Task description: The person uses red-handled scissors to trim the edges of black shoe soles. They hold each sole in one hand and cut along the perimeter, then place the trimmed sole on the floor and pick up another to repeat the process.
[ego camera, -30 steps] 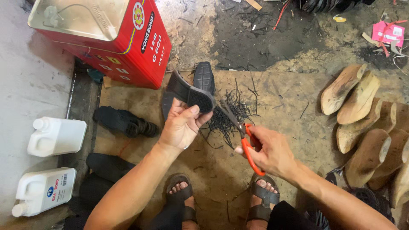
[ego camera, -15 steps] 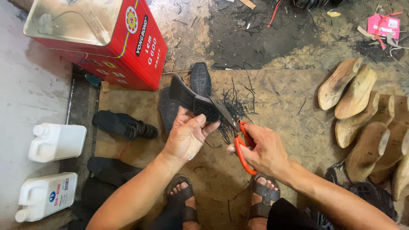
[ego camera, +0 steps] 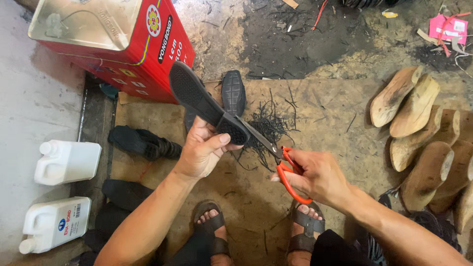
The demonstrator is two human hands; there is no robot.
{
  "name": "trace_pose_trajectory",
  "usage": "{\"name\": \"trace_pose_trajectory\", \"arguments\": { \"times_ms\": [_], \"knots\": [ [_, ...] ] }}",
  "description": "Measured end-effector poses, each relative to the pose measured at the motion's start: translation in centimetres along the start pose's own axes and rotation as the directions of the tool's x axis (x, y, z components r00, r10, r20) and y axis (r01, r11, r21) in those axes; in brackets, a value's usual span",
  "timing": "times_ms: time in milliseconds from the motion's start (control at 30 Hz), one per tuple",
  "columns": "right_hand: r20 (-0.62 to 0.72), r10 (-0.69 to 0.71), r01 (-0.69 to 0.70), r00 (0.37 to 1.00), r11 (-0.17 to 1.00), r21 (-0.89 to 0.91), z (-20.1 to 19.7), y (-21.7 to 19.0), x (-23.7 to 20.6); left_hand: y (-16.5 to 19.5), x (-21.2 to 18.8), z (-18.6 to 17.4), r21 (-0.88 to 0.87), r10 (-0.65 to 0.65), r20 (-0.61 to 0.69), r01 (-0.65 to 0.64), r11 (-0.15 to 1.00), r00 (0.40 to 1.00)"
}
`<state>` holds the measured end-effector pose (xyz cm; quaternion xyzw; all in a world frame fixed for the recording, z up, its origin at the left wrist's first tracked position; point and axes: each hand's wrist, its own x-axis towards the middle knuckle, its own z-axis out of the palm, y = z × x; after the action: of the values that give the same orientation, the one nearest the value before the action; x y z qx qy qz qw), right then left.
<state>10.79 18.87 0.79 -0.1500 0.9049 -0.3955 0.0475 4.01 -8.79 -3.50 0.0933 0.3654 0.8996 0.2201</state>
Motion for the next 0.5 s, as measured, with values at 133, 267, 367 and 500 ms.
{"name": "trace_pose_trajectory", "arguments": {
  "times_ms": [133, 267, 367, 500],
  "knots": [
    [0.043, 0.172, -0.174, 0.984, 0.984, 0.04, -0.2, 0.5, -0.1, 0.1, -0.4, -0.5, 0.001, 0.004, 0.026, -0.004, 1.0, 1.0],
    [0.024, 0.15, -0.15, 0.988, 0.989, -0.011, 0.2, 0.6, 0.1, 0.2, -0.3, -1.5, -0.091, 0.027, 0.015, -0.026, 0.996, 1.0],
    [0.032, 0.134, -0.134, 0.991, 0.991, 0.01, 0.4, 0.2, 0.0, 0.4, -0.2, -2.3, -0.08, 0.046, -0.014, -0.047, 0.996, 0.999],
    [0.075, 0.089, -0.086, 0.993, 0.995, -0.04, 0.6, -0.2, 0.2, 0.6, -0.2, -2.7, -0.052, 0.082, -0.034, -0.084, 0.995, 0.996]
  ]
}}
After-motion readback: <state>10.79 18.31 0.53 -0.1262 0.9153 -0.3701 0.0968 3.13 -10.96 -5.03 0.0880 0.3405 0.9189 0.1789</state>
